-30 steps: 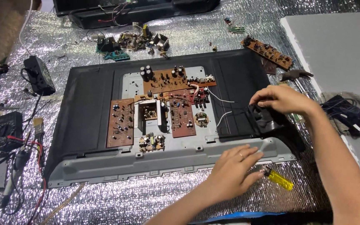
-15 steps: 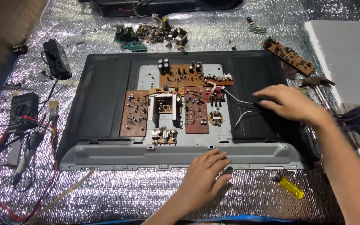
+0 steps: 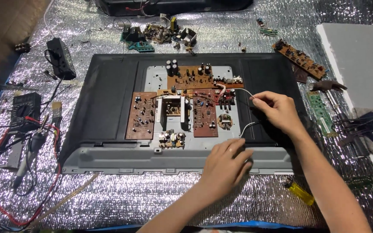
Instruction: Installing a cooling fan into an electronic device chassis using a lighter and plastic rod for mounting.
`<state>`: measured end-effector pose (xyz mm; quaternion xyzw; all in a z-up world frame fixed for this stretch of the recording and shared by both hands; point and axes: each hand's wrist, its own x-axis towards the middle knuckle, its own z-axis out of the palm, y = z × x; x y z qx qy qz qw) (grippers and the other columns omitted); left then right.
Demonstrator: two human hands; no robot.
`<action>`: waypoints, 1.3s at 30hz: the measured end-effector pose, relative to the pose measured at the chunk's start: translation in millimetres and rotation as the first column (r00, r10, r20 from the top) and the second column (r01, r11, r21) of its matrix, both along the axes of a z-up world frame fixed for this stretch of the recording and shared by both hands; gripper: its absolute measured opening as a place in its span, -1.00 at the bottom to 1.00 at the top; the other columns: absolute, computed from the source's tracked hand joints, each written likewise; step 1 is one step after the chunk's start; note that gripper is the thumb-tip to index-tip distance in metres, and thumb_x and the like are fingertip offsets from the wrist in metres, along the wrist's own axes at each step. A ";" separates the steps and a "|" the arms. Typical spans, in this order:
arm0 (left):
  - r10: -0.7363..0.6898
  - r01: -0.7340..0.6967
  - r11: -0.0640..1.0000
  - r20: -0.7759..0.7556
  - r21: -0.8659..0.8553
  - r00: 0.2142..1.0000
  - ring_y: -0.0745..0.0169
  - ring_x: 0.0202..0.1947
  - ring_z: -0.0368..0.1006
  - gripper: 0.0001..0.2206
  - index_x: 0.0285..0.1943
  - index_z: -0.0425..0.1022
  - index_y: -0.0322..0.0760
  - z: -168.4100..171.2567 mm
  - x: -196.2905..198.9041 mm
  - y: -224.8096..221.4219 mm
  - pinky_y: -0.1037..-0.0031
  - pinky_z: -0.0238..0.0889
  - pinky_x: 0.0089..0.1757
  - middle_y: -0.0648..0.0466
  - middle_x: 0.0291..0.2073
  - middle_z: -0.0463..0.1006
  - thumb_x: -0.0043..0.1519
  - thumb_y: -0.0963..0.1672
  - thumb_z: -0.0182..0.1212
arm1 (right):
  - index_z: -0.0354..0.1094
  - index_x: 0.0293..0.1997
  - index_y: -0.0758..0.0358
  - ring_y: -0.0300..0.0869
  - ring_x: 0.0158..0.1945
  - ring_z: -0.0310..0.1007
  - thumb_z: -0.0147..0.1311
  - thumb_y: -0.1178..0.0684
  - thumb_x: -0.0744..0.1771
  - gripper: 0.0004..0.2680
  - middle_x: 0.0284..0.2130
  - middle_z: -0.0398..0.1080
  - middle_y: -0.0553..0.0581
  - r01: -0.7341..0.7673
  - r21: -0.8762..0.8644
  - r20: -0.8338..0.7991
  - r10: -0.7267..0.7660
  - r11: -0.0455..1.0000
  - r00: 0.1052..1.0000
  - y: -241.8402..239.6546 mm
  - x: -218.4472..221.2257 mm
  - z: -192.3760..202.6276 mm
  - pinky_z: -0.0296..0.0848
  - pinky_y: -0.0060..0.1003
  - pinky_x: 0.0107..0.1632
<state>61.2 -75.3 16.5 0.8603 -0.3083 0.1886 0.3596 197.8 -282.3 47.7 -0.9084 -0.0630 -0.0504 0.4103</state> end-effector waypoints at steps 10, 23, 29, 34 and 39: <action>0.173 -0.196 0.978 0.239 0.074 0.955 -0.20 0.07 0.41 -0.81 -0.11 0.61 -0.27 -28.5 52.2 -43.8 0.23 0.18 -0.13 -0.22 -0.05 0.55 0.13 -0.14 0.38 | 0.57 -0.06 0.04 -0.20 -0.33 0.53 0.22 0.07 0.35 -0.89 -0.40 0.55 0.08 0.206 0.062 -0.120 -0.198 0.977 0.973 -0.7 28.3 -21.1 0.48 -0.26 -0.32; 0.163 -0.222 0.940 0.232 0.259 0.959 0.09 -0.18 0.35 -0.94 -0.29 0.63 -0.18 -28.1 94.5 -50.1 0.30 0.06 -0.21 0.08 -0.39 0.57 0.17 -0.18 0.25 | 0.47 0.03 0.26 -0.21 -0.25 0.56 0.17 0.13 0.39 -0.87 -0.33 0.50 0.16 0.108 0.430 -0.070 -0.086 0.896 0.994 -33.0 31.9 8.0 0.57 -0.38 -0.18; 0.186 -0.234 0.940 0.204 0.249 0.961 0.15 -0.32 0.36 -0.91 -0.30 0.55 -0.10 -25.5 116.4 -37.0 0.36 0.09 -0.32 0.17 -0.45 0.49 0.21 -0.19 0.16 | 0.46 -0.01 0.29 -0.22 -0.48 0.49 0.17 0.15 0.38 -0.88 -0.50 0.48 0.21 0.137 0.293 -0.085 -0.117 0.946 0.989 -52.8 24.5 -8.4 0.50 -0.40 -0.40; 0.195 -0.245 0.942 0.220 0.229 0.956 0.13 -0.33 0.37 -0.88 -0.29 0.56 -0.12 -10.4 135.8 -38.5 0.35 0.10 -0.34 0.17 -0.43 0.48 0.23 -0.21 0.11 | 0.39 -0.01 0.39 -0.16 -0.50 0.48 0.12 0.16 0.38 -0.86 -0.49 0.48 0.27 0.169 0.319 -0.176 -0.117 0.932 0.977 -72.2 21.2 -19.0 0.52 -0.34 -0.44; 0.200 -0.269 0.938 0.294 0.220 0.935 0.07 -0.32 0.35 -0.87 -0.28 0.55 -0.15 -26.6 173.2 -45.8 0.31 0.04 -0.36 0.15 -0.40 0.44 0.26 -0.22 0.11 | 0.52 -0.18 0.23 0.02 -0.09 0.54 0.29 0.12 0.29 -0.91 -0.18 0.58 0.22 0.174 -0.021 -0.135 -0.175 0.985 0.975 -77.0 -7.0 5.8 0.47 -0.10 -0.08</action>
